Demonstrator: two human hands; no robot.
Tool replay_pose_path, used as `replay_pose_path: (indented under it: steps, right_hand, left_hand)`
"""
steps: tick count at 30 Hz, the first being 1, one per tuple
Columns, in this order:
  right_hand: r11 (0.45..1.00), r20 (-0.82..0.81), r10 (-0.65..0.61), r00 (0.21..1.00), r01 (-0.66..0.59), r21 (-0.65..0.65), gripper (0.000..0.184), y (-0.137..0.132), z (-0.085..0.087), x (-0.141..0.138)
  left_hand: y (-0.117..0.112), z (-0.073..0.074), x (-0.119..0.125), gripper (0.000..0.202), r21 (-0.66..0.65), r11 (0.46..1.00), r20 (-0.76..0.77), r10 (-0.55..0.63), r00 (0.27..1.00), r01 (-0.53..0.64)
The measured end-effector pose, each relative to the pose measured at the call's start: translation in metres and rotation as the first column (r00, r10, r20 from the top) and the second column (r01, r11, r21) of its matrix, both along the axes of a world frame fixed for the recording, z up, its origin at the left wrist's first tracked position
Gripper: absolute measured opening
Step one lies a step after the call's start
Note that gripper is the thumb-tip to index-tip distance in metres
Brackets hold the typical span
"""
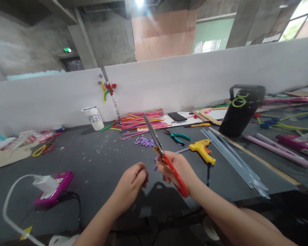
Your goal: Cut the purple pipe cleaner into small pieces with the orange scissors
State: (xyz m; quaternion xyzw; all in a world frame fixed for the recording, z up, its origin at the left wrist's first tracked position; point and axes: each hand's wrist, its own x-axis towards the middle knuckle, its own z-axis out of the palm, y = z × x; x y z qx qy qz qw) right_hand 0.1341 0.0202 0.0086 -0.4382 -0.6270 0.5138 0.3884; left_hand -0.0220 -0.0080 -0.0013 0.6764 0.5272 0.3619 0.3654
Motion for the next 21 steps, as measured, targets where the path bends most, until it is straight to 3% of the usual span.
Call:
replay_pose_path:
  steps: [3,5,7,10,14,18,21]
  right_hand:
    - [1.000,-0.003,-0.010,1.000,0.010,-0.005,0.004,0.002,0.002,0.001]
    - [1.000,0.008,-0.009,1.000,0.009,-0.002,0.005,0.003,0.000,0.000]
    - [1.000,0.028,-0.011,1.000,0.011,-0.003,0.005,0.003,-0.004,-0.001]
    - [1.000,0.086,-0.008,0.996,0.006,0.022,0.004,0.002,-0.007,-0.003]
    - [0.993,0.181,0.000,0.984,-0.022,0.118,0.004,0.001,-0.006,-0.003]
    - [0.982,0.226,-0.001,0.974,-0.042,0.187,0.002,0.000,-0.007,-0.004]
    - [0.973,0.259,-0.022,0.966,-0.039,0.226,0.003,-0.001,-0.009,-0.005]
  left_hand:
    - [0.004,0.000,-0.005,0.029,0.071,0.991,-0.075,0.115,0.990,-0.110]
    - [0.007,0.001,-0.007,0.010,0.089,0.977,-0.050,0.199,0.979,-0.194]
    - [0.008,0.002,-0.008,0.017,0.122,0.964,0.001,0.237,0.972,-0.235]
    - [0.005,0.003,-0.005,0.009,0.209,0.964,0.015,0.165,0.986,-0.165]
    - [-0.002,0.003,0.003,0.027,0.282,0.954,0.046,0.097,0.994,-0.106]
    - [-0.005,0.005,0.007,0.013,0.265,0.964,-0.078,0.043,0.996,-0.021]
    - [-0.005,0.006,0.007,0.012,0.259,0.965,-0.155,0.071,0.985,-0.029]
